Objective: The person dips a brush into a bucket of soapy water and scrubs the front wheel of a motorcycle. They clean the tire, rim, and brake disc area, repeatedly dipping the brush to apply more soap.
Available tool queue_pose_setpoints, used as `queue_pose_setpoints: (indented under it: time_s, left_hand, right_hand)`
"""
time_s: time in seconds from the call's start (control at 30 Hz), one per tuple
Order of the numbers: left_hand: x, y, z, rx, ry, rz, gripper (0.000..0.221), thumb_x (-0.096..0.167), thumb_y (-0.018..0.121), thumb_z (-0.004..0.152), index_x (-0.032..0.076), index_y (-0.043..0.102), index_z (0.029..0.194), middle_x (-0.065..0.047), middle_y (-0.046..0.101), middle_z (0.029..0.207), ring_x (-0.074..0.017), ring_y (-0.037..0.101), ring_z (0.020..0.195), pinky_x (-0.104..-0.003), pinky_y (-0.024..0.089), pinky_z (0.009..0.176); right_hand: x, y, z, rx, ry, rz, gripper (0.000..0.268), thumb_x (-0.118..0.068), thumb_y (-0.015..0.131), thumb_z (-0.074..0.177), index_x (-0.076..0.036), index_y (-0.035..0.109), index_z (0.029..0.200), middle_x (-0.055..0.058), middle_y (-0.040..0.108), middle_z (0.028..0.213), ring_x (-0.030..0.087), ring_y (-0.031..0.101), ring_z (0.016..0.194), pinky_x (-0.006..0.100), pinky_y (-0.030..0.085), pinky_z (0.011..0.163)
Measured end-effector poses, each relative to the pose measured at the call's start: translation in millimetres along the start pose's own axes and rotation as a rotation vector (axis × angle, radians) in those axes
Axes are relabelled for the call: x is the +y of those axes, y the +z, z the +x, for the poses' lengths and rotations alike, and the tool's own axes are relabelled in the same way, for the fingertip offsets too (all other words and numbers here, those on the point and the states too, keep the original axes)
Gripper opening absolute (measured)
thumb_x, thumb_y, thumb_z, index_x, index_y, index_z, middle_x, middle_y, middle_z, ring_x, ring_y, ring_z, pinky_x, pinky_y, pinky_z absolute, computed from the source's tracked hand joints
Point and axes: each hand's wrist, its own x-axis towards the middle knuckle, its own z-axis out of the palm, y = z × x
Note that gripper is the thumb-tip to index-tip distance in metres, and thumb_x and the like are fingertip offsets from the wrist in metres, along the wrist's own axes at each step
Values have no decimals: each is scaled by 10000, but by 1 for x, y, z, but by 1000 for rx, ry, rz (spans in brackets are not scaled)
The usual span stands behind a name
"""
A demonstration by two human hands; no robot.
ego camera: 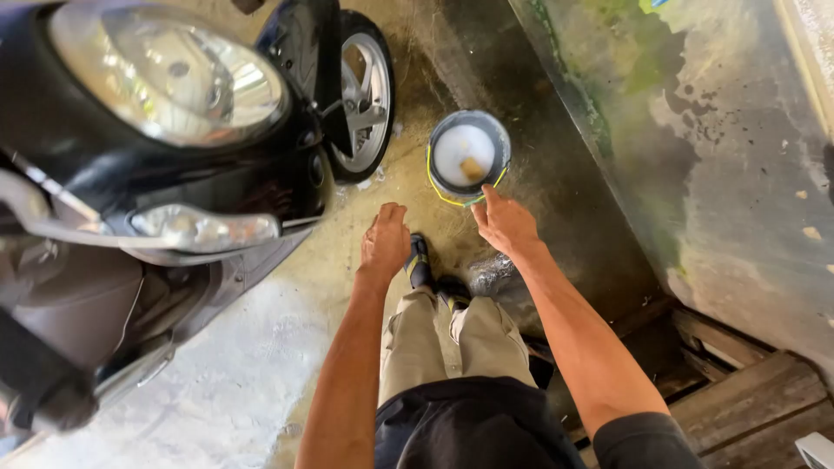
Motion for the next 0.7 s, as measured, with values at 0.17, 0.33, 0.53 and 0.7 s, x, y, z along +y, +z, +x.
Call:
queue_pose_setpoints:
  time_s: [0.17, 0.33, 0.53, 0.7]
  left_hand:
    - [7, 13, 60, -88, 59, 40, 371, 175, 569, 945, 137, 594, 1313, -71, 527, 1377, -354, 652, 1194, -508, 596, 931]
    - [25, 35, 110, -127, 79, 37, 384, 172, 564, 959, 117, 588, 1338, -99, 509, 1401, -377, 622, 1233, -523, 593, 932]
    - [36, 86, 158, -134, -35, 25, 376, 193, 558, 947, 159, 595, 1319, -73, 509, 1404, -363, 636, 1205, -517, 591, 937]
    - [33, 144, 187, -115, -133, -33, 368, 170, 546, 951, 138, 606, 1312, -103, 528, 1382, -380, 643, 1197, -522, 589, 944]
  right_hand:
    - [35, -13, 36, -9, 117, 34, 477, -365, 451, 1032, -110, 470, 1434, 271, 715, 1072, 457, 726, 1034, 546, 590, 893]
    - [76, -18, 75, -61, 212, 108, 494, -400, 466, 1020, -145, 500, 1442, 252, 725, 1140, 453, 716, 1074, 543, 586, 904]
    - [132, 3, 139, -127, 155, 96, 502, -400, 451, 1027, -139, 507, 1452, 237, 724, 1179, 432, 699, 1133, 543, 577, 940]
    - [159, 26, 182, -185, 99, 27, 509, -392, 435, 1010, -184, 514, 1467, 240, 733, 1169, 429, 706, 1125, 554, 581, 950]
